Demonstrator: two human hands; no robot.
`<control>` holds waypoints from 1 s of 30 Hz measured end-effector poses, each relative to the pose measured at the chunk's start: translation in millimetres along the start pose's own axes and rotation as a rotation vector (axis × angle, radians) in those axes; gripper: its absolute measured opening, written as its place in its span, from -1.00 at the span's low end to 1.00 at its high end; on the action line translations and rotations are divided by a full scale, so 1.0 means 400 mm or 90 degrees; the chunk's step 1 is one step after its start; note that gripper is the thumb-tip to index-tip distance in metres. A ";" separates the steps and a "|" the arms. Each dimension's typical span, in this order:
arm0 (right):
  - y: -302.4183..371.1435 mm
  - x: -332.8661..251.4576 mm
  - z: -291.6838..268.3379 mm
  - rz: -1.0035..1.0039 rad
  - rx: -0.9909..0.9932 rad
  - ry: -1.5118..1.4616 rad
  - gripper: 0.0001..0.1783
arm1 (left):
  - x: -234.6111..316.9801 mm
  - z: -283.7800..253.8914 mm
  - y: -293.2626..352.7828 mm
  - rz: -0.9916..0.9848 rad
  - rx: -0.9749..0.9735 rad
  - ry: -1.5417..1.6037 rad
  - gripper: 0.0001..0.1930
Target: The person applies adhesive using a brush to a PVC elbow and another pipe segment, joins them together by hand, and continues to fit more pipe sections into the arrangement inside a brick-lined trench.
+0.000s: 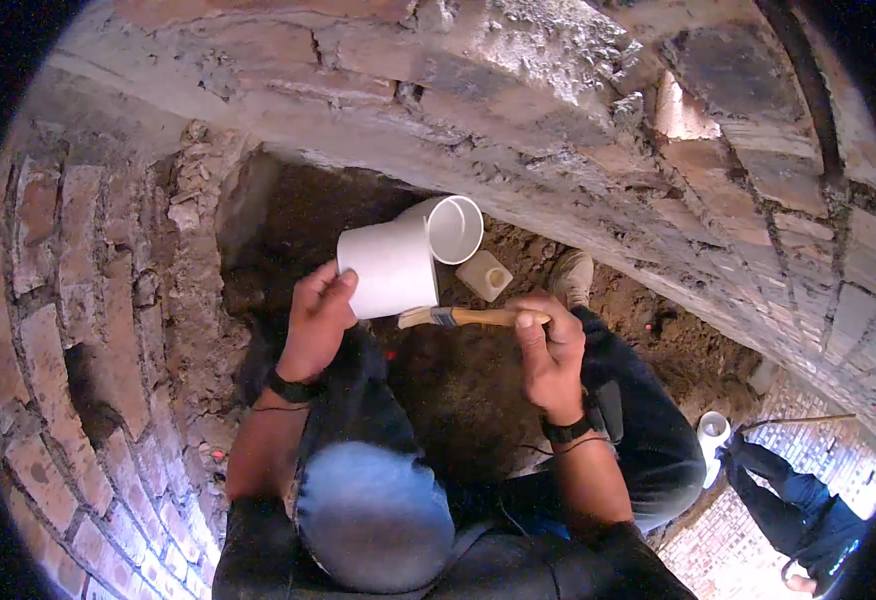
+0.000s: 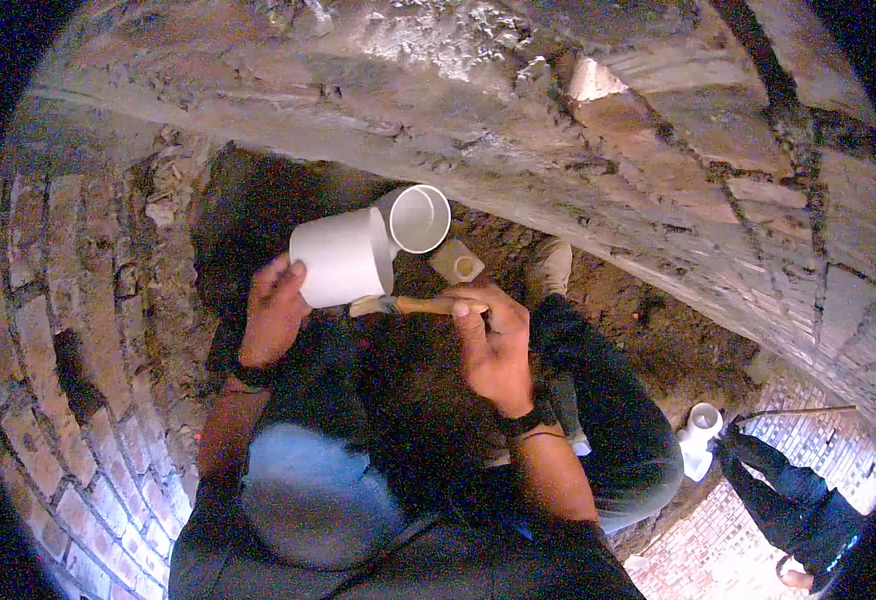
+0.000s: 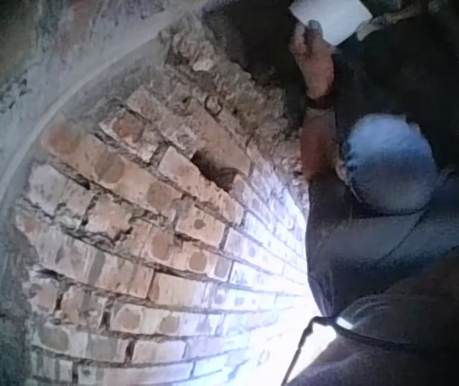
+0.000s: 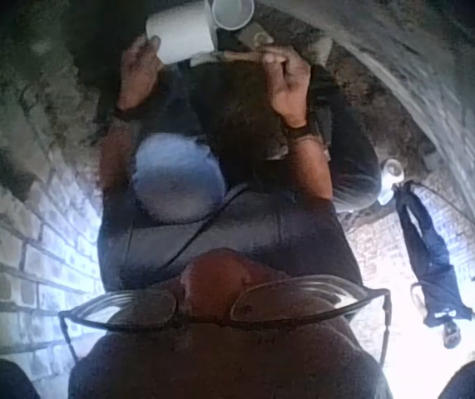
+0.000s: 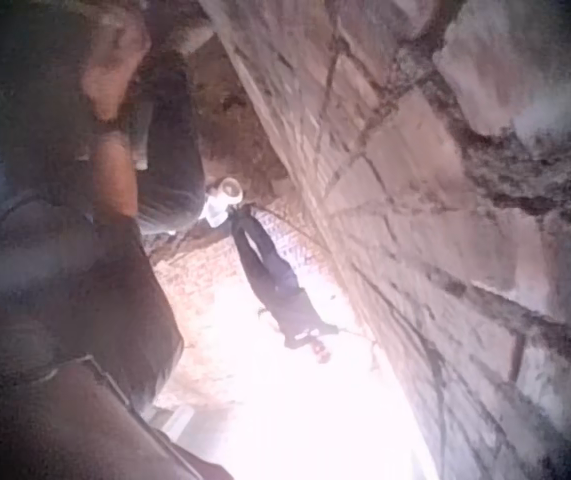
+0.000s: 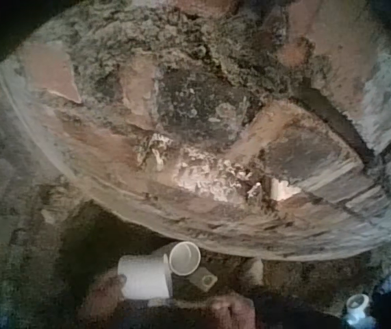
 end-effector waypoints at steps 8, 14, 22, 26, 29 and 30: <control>0.025 0.331 -0.049 0.271 0.267 -0.322 -0.75 | 0.065 0.001 0.014 0.179 -0.055 0.140 -0.67; -0.043 0.250 -0.102 0.259 0.240 -0.489 -0.79 | -0.010 0.050 0.021 -0.008 -0.109 0.083 -0.72; -0.003 0.256 -0.241 0.062 0.203 0.190 -0.81 | -0.008 0.043 -0.009 0.056 -0.034 -0.004 -0.80; -0.013 0.271 -0.130 0.025 0.124 0.274 -0.83 | -0.022 0.022 0.000 0.061 -0.071 -0.064 -0.78; -0.014 0.321 -0.100 0.032 0.126 0.282 -0.85 | 0.056 0.037 0.019 0.285 -0.038 -0.189 -0.76; -0.011 0.373 -0.107 0.014 0.084 0.306 -0.85 | 0.067 0.059 0.012 0.292 -0.042 -0.182 -0.76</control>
Point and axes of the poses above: each hand's wrist, its own y-axis away from the middle knuckle, its own z-axis out of the palm, x = y × z, the point moved 9 cm from there along -y, towards the middle knuckle, and after that the axes turned 11 degrees about -y, right-handed, at the moved point
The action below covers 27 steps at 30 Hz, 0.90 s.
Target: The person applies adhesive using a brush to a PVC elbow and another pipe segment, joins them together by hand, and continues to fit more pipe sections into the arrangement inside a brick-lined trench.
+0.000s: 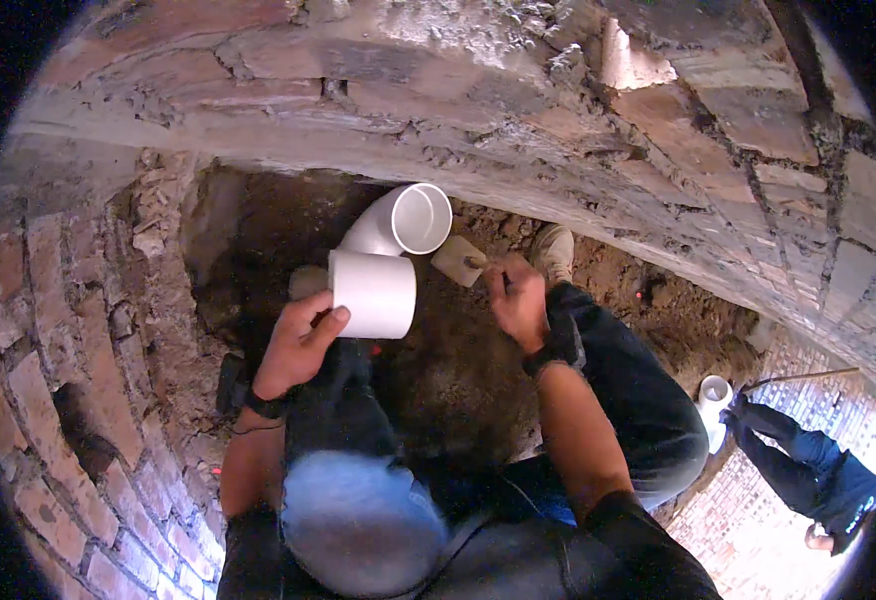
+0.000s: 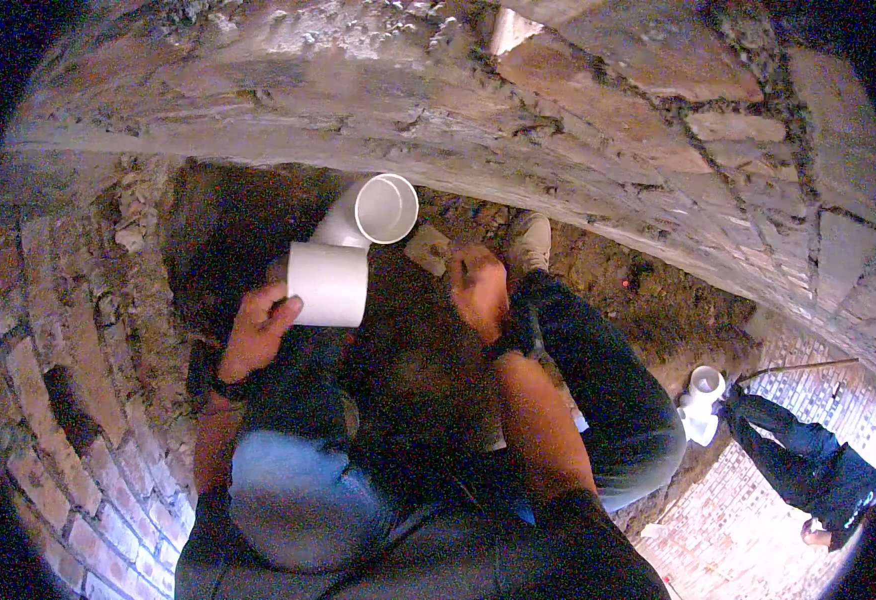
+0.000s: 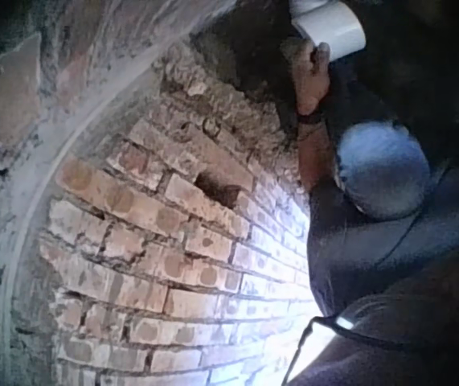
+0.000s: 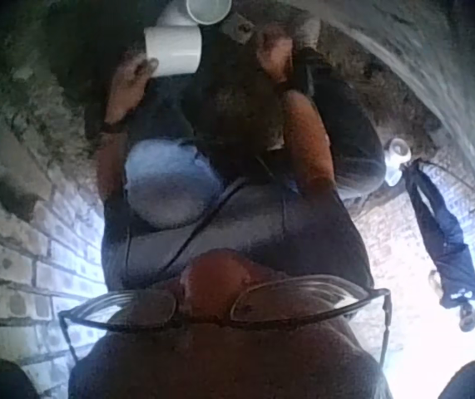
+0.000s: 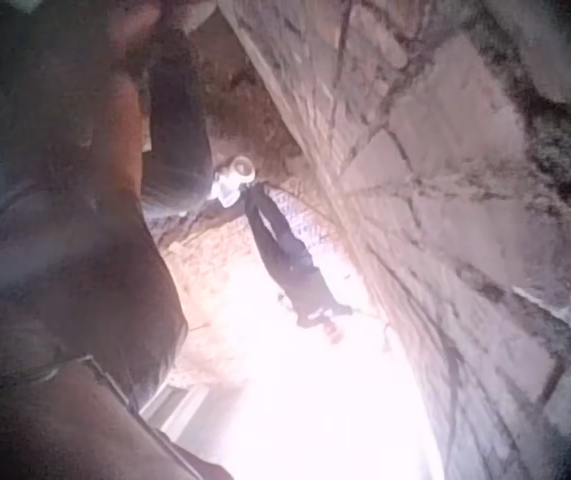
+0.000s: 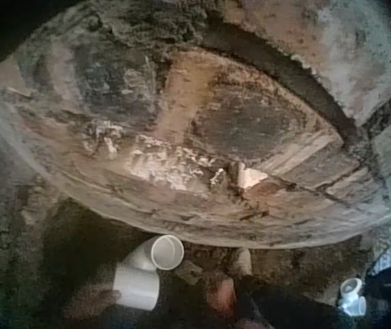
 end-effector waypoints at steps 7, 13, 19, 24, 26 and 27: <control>-0.029 -0.289 0.010 -0.081 -0.227 0.040 -0.54 | 0.026 0.092 0.002 0.069 -0.181 -0.204 -0.78; 0.007 -0.495 0.076 -0.303 -0.514 0.027 -0.55 | 0.119 0.193 -0.029 0.234 -0.426 -0.294 -0.83; 0.039 -0.431 0.121 -0.285 -0.613 0.004 -0.66 | 0.124 0.149 -0.040 0.291 -0.263 -0.093 -0.78; 0.008 -0.369 0.060 -0.062 -0.518 -0.210 -0.75 | -0.248 0.074 -0.040 -0.120 -0.103 -0.138 -0.66; -0.001 -0.334 0.012 0.052 -0.528 -0.212 -0.71 | -0.420 0.193 -0.026 -0.323 -0.225 0.007 -0.63; 0.004 -0.303 0.003 0.162 -0.535 -0.226 -0.66 | -0.457 0.227 -0.027 -0.322 -0.224 0.006 -0.63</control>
Point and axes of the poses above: each hand's wrist, its own y-axis away from the middle knuckle, its own z-axis out of the palm, x = y × z, the point moved 9 cm from there along -y, towards the middle knuckle, and after that the axes turned 11 degrees about -y, right-handed, at the moved point
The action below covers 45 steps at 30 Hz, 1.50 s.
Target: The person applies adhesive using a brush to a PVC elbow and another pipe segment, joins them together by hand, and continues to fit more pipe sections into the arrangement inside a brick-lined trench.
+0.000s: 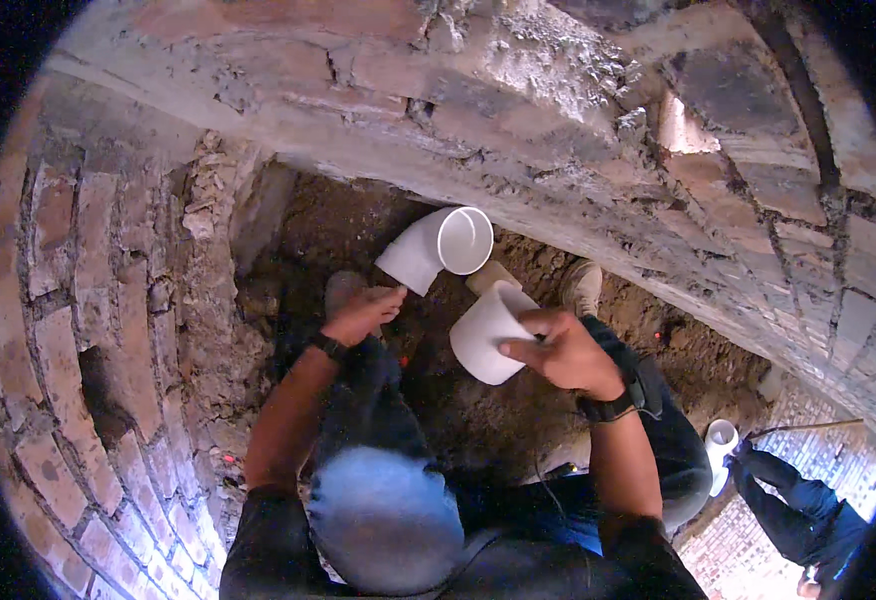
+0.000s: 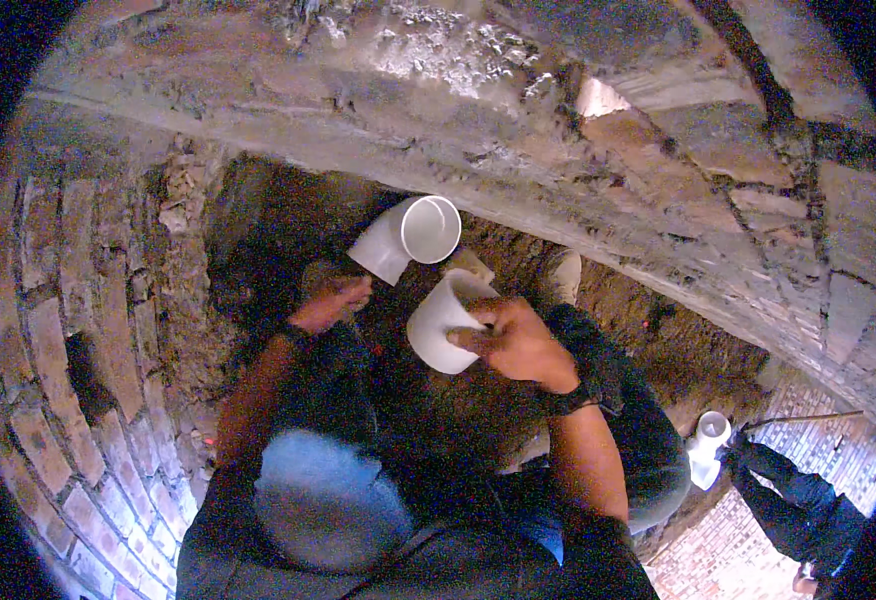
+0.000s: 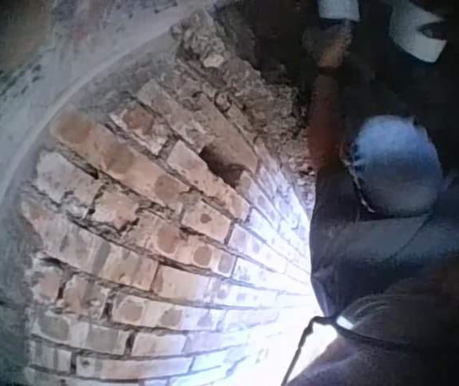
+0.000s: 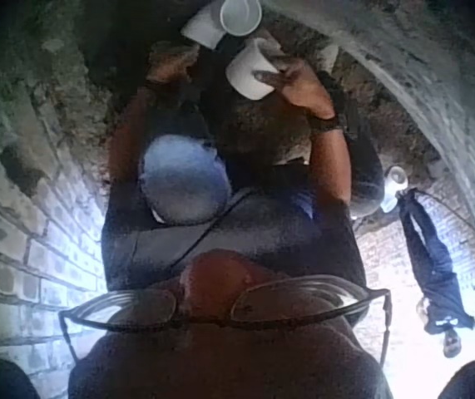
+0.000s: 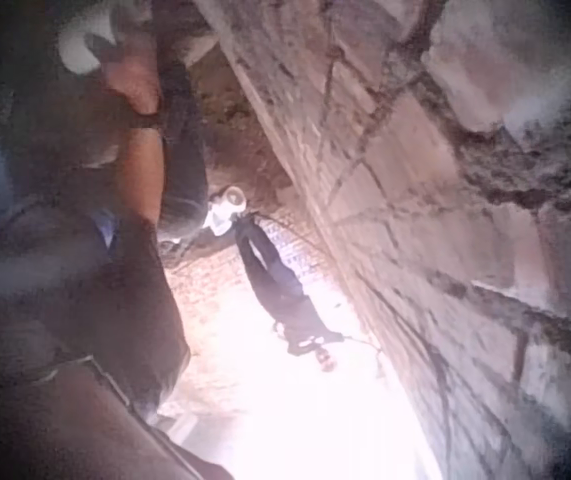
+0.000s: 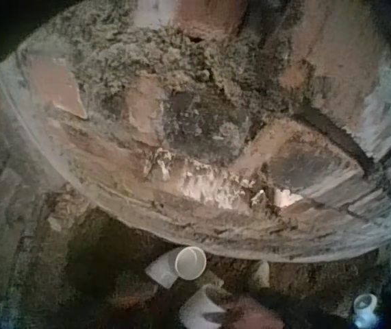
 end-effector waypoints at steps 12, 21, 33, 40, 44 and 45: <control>0.167 0.102 -0.140 -0.036 0.406 -0.434 -0.79 | 0.035 -0.010 -0.055 0.186 0.195 0.081 -0.64; 0.297 -0.054 -0.113 -0.194 0.372 -0.801 -0.71 | 0.457 -0.264 0.420 0.238 0.219 0.385 -0.70; 0.593 -0.343 -0.108 -0.531 0.384 -0.659 -0.62 | 0.938 -0.120 0.947 0.463 0.501 0.064 -0.60; 0.627 -0.352 -0.108 -0.518 0.448 -0.353 -0.62 | 0.880 -0.025 0.960 0.425 0.612 0.150 -0.50; 0.613 -0.324 -0.095 -0.540 0.436 -0.377 -0.60 | 0.847 0.000 0.963 0.415 0.662 0.173 -0.55; 0.619 -0.328 -0.095 -0.539 0.442 -0.377 -0.60 | 0.838 0.001 0.962 0.416 0.660 0.180 -0.56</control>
Point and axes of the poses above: each hand's wrist, its own y-axis away from the middle knuckle, its own z-axis out of the palm, x = y × z, the point moved 9 cm from there along -y, towards the middle knuckle, and after that the axes turned 11 degrees about -y, right-handed, at the moved point
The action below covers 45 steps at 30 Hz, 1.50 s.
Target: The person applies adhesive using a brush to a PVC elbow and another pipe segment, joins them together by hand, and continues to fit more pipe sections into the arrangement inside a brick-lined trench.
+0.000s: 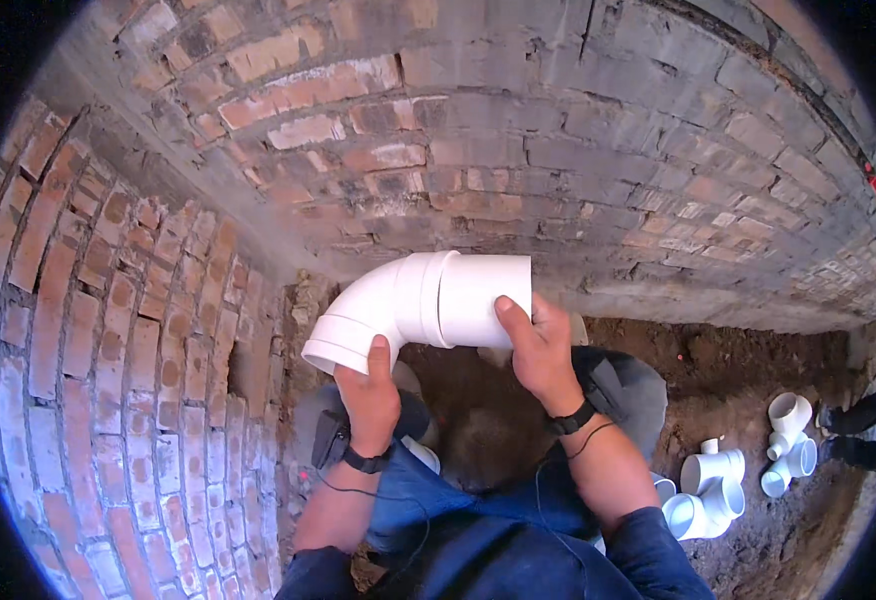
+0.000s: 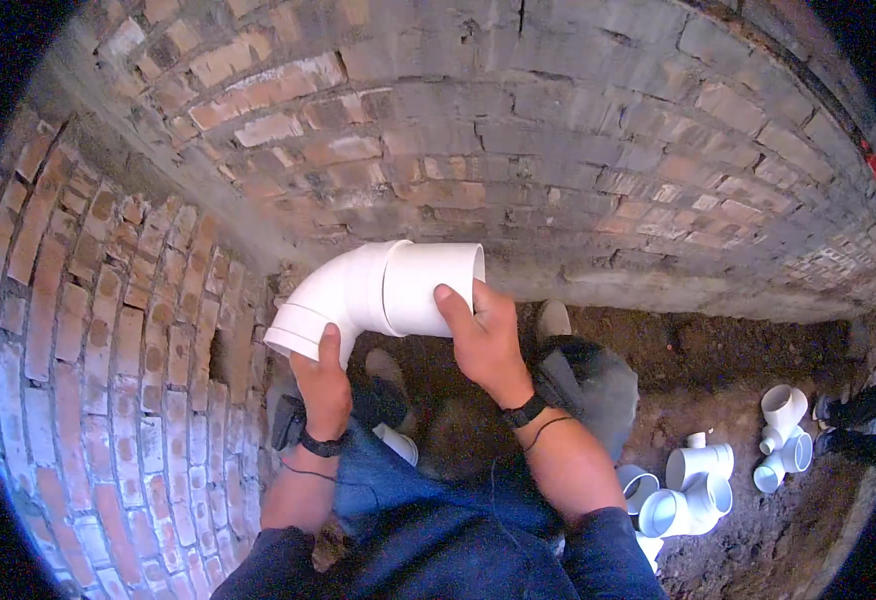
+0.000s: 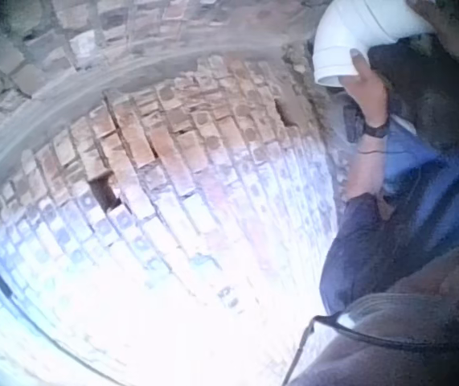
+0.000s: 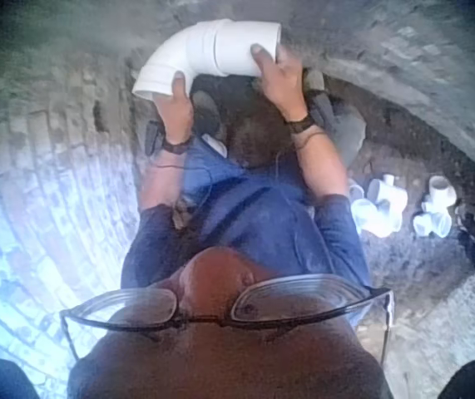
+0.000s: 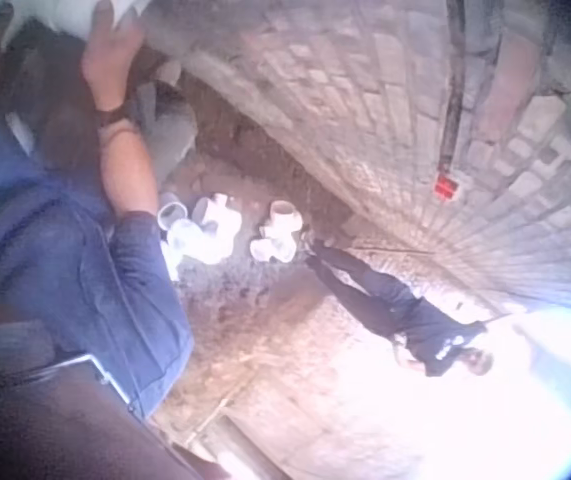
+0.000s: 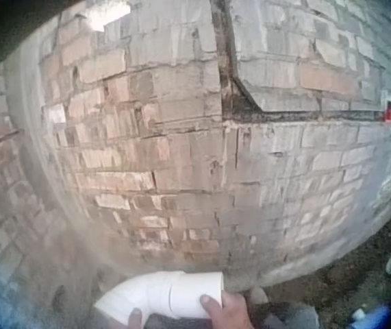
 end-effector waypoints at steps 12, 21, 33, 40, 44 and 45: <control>0.013 0.009 -0.003 0.010 -0.044 0.052 -0.62 | -0.061 0.008 0.082 -0.025 0.012 -0.012 -0.61; 0.027 0.066 0.002 0.061 -0.068 -0.055 -0.62 | -0.086 -0.013 0.105 0.023 -0.034 -0.054 -0.68; 0.019 0.046 0.019 0.039 -0.074 -0.065 -0.57 | -0.121 -0.027 0.113 0.095 -0.049 -0.015 -0.76; -0.023 -0.035 -0.015 -0.236 0.088 0.135 -0.57 | -0.039 0.019 0.087 0.001 0.039 0.108 -0.63; 0.053 -0.097 -0.023 -0.350 0.108 0.317 -0.50 | -0.066 0.040 0.088 -0.169 0.071 0.431 -0.55; 0.076 -0.110 -0.023 -0.354 0.105 0.315 -0.50 | -0.084 0.051 0.090 -0.171 0.051 0.454 -0.53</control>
Point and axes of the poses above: each hand's wrist, its own y-axis away from the middle knuckle, its own z-axis out of the palm, x = y × z, the point moved 9 cm from there along -y, towards the middle knuckle, and after that the axes turned 11 degrees about -y, right-handed, at the moved point
